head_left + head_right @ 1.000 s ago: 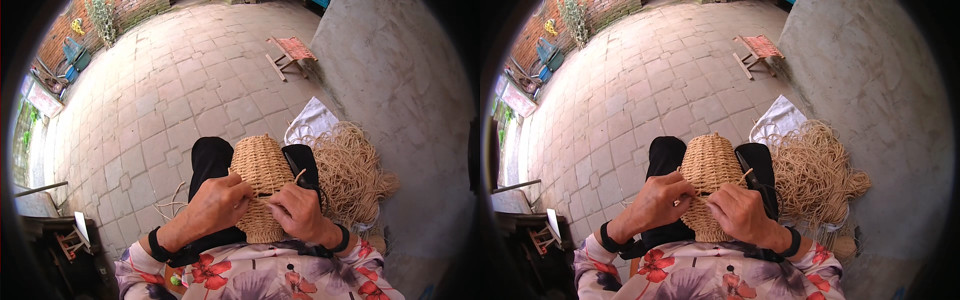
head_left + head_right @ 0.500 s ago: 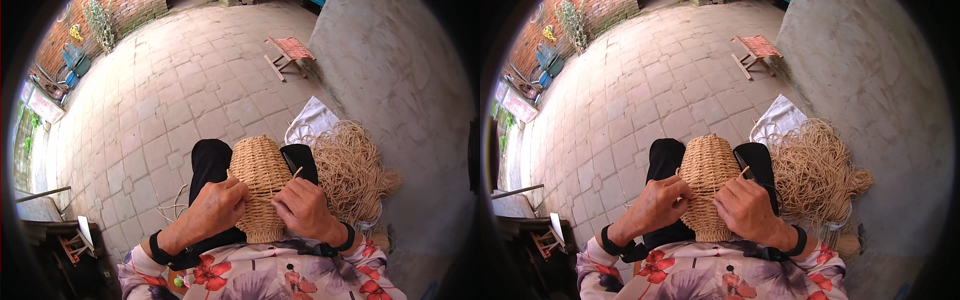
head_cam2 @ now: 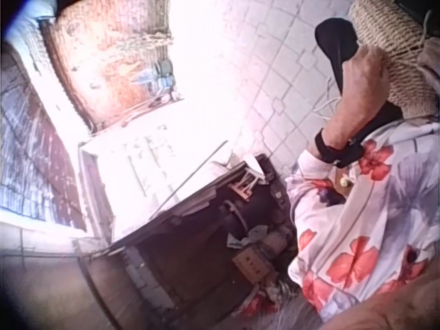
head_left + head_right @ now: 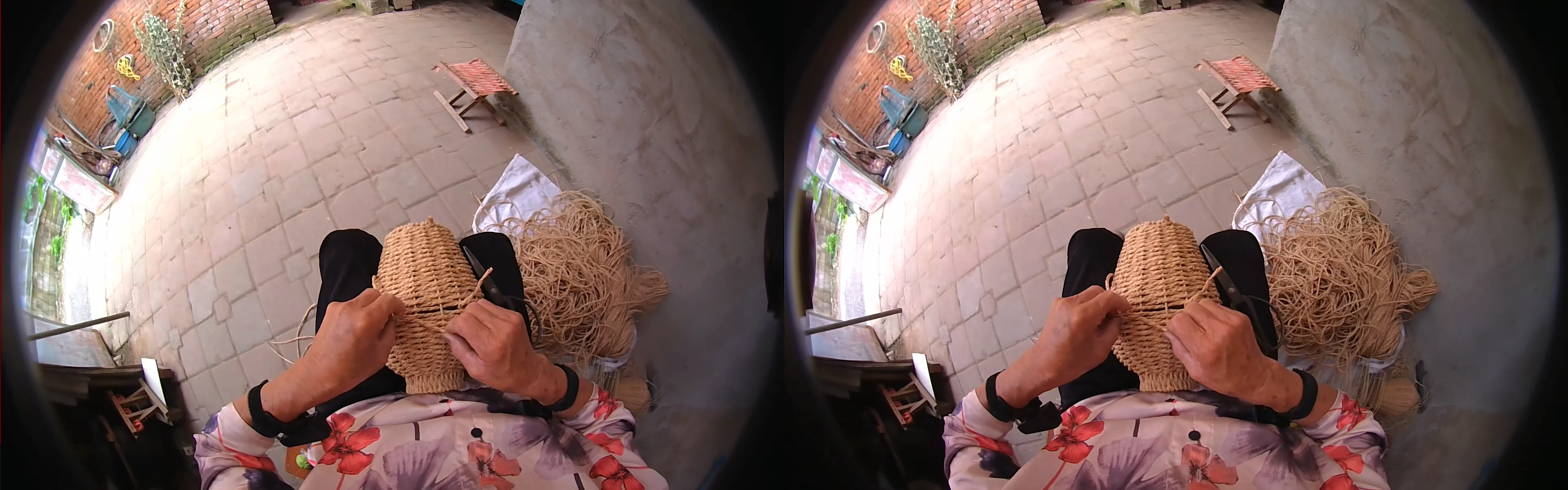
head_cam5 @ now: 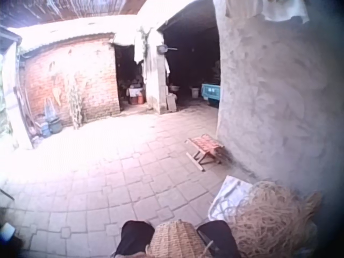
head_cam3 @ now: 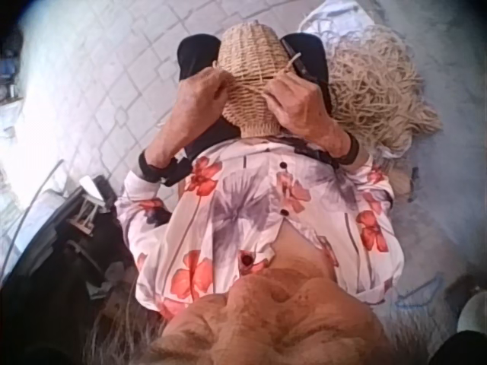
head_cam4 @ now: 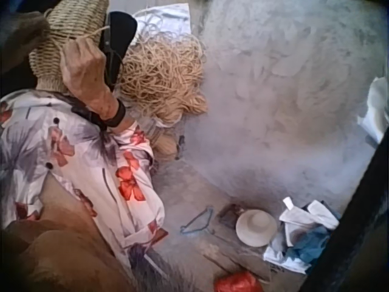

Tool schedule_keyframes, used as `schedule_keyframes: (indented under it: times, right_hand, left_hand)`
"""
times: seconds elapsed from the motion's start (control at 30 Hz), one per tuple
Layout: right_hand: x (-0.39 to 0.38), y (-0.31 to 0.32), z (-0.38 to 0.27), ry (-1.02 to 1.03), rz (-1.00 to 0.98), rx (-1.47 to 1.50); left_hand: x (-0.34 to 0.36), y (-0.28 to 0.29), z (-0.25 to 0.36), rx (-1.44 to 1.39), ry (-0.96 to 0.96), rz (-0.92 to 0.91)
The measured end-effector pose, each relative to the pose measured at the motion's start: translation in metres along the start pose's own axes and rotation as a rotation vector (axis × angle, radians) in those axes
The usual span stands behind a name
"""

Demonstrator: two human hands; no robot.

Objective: The person is weaving a straw basket using a weaving tool and scissors.

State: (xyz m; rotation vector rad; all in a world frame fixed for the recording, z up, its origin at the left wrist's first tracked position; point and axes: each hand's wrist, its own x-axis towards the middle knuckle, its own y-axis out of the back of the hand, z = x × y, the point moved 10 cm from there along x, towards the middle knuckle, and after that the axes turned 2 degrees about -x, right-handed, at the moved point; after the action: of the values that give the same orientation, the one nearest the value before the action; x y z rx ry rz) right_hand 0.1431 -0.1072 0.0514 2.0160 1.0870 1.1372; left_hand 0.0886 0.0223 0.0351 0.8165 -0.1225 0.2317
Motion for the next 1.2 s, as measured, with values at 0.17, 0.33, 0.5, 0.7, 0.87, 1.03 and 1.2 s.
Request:
schedule_keyframes:
  times: [0.17,0.33,0.5,0.7,0.87,1.03,1.2]
  right_hand:
    - [-0.002,0.002,0.0,0.012,0.011,-0.01]
    - [0.003,0.013,-0.006,0.043,-0.019,-0.148]
    - [0.015,0.012,-0.005,0.121,-0.07,-0.275]
    - [0.043,-0.002,0.024,-0.04,0.027,0.377]
    - [0.053,-0.022,0.031,-0.072,-0.043,0.545]
    - [0.049,-0.034,0.033,-0.209,-0.122,0.539]
    - [0.052,-0.042,0.04,-0.204,-0.248,0.48]
  left_hand:
    - [0.0,-0.002,0.002,0.044,-0.02,-0.031]
    - [0.002,0.002,0.003,-0.033,0.034,-0.019]
    - [0.001,0.0,-0.001,-0.069,0.037,-0.042]
    - [0.003,0.001,-0.005,-0.22,0.062,-0.008]
    - [0.0,0.003,-0.006,-0.186,0.053,0.033]
    - [-0.002,0.004,-0.004,-0.212,0.044,0.068]
    - [-0.002,0.005,-0.004,-0.2,0.028,0.081]
